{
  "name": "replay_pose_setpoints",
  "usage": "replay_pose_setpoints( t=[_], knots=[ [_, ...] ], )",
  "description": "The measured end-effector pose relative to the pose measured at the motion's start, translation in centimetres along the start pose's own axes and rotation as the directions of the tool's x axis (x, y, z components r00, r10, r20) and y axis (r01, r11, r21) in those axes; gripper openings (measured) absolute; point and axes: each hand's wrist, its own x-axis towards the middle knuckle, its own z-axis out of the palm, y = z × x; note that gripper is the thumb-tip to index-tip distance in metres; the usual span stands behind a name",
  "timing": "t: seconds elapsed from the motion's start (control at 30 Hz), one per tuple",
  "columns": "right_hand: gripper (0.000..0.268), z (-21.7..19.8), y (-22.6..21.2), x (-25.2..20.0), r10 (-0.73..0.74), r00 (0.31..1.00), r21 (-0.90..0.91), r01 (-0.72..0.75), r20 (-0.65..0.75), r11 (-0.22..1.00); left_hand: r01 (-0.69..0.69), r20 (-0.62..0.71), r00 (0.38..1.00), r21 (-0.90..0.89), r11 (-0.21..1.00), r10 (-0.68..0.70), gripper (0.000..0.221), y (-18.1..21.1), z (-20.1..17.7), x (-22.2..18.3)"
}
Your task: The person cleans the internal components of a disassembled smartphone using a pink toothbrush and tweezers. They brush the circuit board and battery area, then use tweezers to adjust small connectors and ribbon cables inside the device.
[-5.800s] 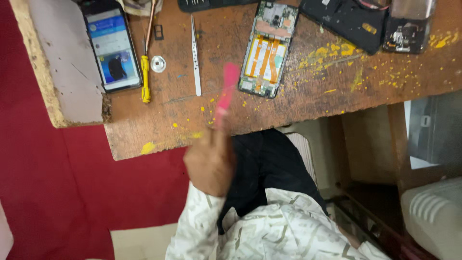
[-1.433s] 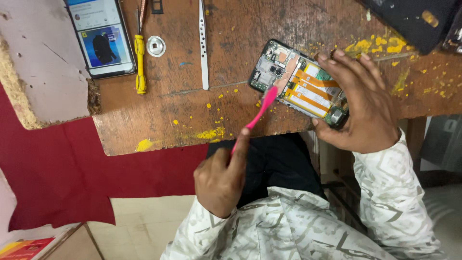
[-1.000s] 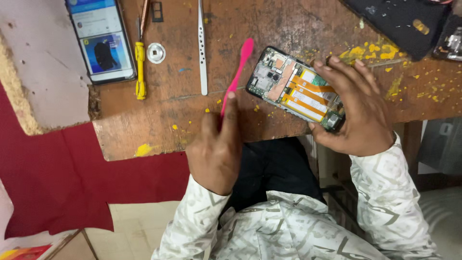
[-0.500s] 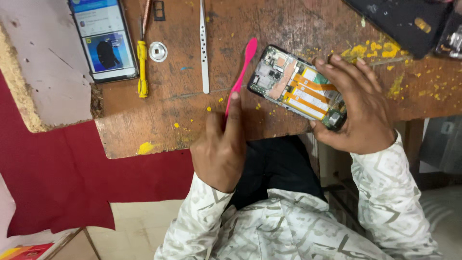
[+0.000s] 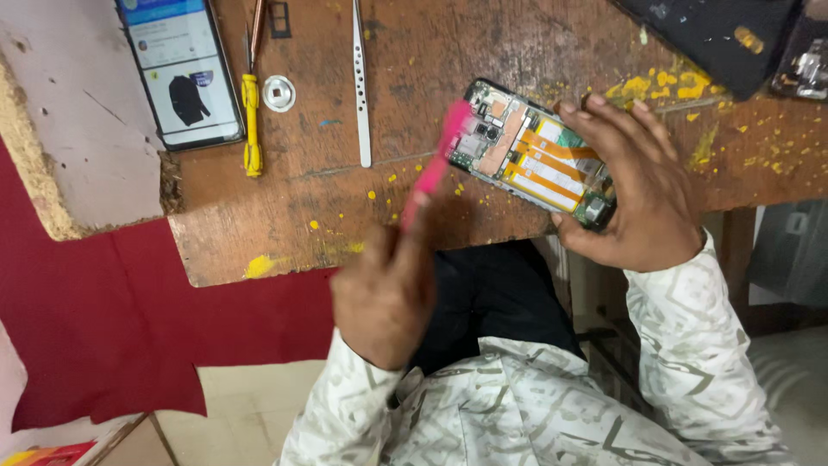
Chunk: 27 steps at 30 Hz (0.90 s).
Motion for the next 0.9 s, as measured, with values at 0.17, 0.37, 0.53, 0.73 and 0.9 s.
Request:
replay_pose_setpoints(
  t=[0.17, 0.37, 0.53, 0.73, 0.9],
  knots=[
    [0.085, 0.0, 0.0, 0.0, -0.012, 1.000, -0.008, 0.012, 0.006, 1.000, 0.081, -0.070, 0.994, 0.036, 0.996, -0.078, 0.049, -0.3, -0.2, 0.5],
    [0.084, -0.1, 0.1, 0.5, -0.035, 0.999, 0.005, 0.035, -0.003, 0.999, -0.011, -0.020, 1.000, 0.013, 1.000, 0.011, 0.049, 0.9, 0.7, 1.1],
    [0.084, -0.3, -0.2, 0.3, -0.009, 1.000, -0.011, 0.009, 0.001, 1.000, -0.118, 0.078, 0.989, -0.088, 0.989, 0.125, 0.043, 1.2, 1.0, 1.5],
    [0.087, -0.2, 0.0, 0.3, 0.006, 1.000, -0.003, -0.006, 0.008, 1.000, -0.053, 0.005, 0.999, -0.103, 0.993, 0.054, 0.039, 1.9, 1.7, 1.7],
    [0.083, -0.1, 0.2, 0.4, -0.036, 0.999, -0.002, 0.036, -0.006, 0.999, -0.063, -0.006, 0.998, -0.040, 0.997, 0.062, 0.045, 1.9, 2.3, 1.7]
  ],
)
